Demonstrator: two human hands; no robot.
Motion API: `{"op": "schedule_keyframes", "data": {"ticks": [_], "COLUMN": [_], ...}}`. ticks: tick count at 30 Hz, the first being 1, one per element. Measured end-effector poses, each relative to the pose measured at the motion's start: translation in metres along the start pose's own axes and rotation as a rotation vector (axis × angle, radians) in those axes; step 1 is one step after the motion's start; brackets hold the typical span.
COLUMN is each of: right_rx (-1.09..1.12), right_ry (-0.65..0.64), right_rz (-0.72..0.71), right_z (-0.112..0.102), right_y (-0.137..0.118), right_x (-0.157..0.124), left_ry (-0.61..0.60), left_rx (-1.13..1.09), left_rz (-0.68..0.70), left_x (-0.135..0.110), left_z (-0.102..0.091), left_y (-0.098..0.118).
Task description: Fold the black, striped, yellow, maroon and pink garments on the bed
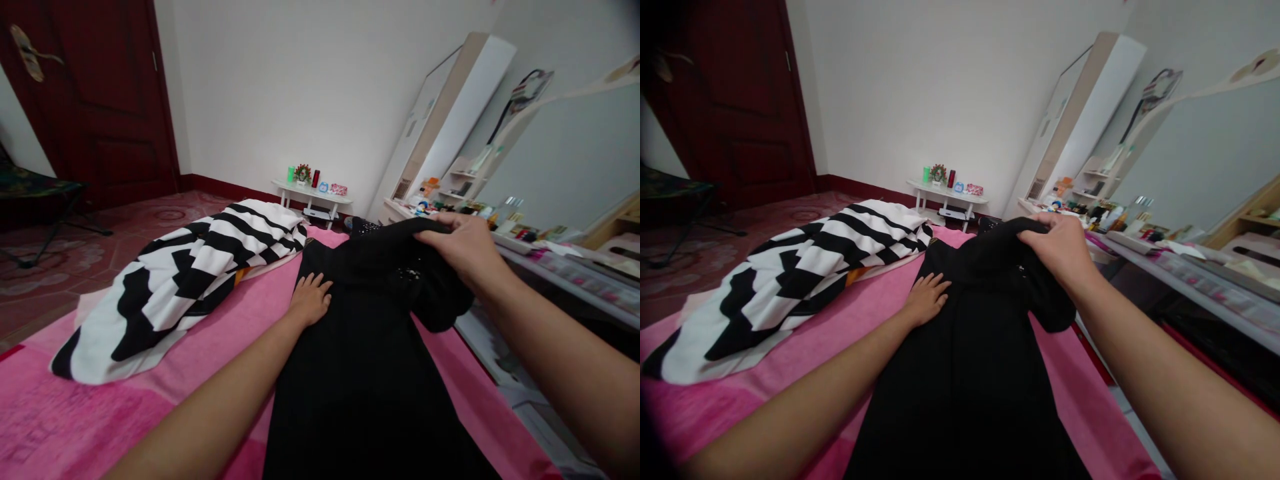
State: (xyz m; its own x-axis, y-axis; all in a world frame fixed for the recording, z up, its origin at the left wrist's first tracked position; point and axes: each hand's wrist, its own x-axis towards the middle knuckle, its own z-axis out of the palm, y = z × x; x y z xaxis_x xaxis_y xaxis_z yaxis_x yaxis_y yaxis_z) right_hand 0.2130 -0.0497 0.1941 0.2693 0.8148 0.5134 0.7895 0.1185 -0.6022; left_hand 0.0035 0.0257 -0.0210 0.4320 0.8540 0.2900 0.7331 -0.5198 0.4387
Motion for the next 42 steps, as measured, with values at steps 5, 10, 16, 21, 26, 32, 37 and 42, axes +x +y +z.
{"op": "schedule_keyframes", "data": {"ticks": [5, 10, 16, 21, 26, 32, 37, 42], "right_rx": [-0.285, -0.429, -0.24, -0.32, -0.257, -0.039, -0.05, 0.075], "right_ry": [-0.308, -0.831, -0.922, -0.907, -0.759, -1.071, -0.543, -0.168], "right_rz": [-0.473, -0.494, -0.335, -0.208, -0.181, -0.274, -0.198, -0.102], "right_z": [0.018, 0.056, 0.036, 0.01, 0.001, -0.004, 0.054, 0.132], "right_y": [-0.053, -0.047, -0.023, 0.0, -0.022, -0.063, -0.005, 0.068], "right_x": [-0.092, -0.176, -0.202, -0.207, -0.207, -0.191, -0.128, -0.093], "left_ry": [0.21, 0.331, 0.334, 0.33, 0.348, 0.372, 0.432, 0.458], "left_rx": [-0.463, -0.693, -0.777, -0.744, -0.741, -0.76, -0.711, -0.691], "left_rz": [-0.165, -0.277, -0.284, -0.283, -0.249, -0.244, -0.202, -0.212], "left_x": [0.003, 0.004, 0.005, 0.007, 0.008, 0.01, 0.014, 0.011], "left_z": [-0.013, -0.017, -0.011, -0.008, -0.005, 0.003, 0.007, 0.008], "left_y": [-0.007, -0.014, -0.016, -0.017, -0.021, -0.026, -0.029, -0.027]}}
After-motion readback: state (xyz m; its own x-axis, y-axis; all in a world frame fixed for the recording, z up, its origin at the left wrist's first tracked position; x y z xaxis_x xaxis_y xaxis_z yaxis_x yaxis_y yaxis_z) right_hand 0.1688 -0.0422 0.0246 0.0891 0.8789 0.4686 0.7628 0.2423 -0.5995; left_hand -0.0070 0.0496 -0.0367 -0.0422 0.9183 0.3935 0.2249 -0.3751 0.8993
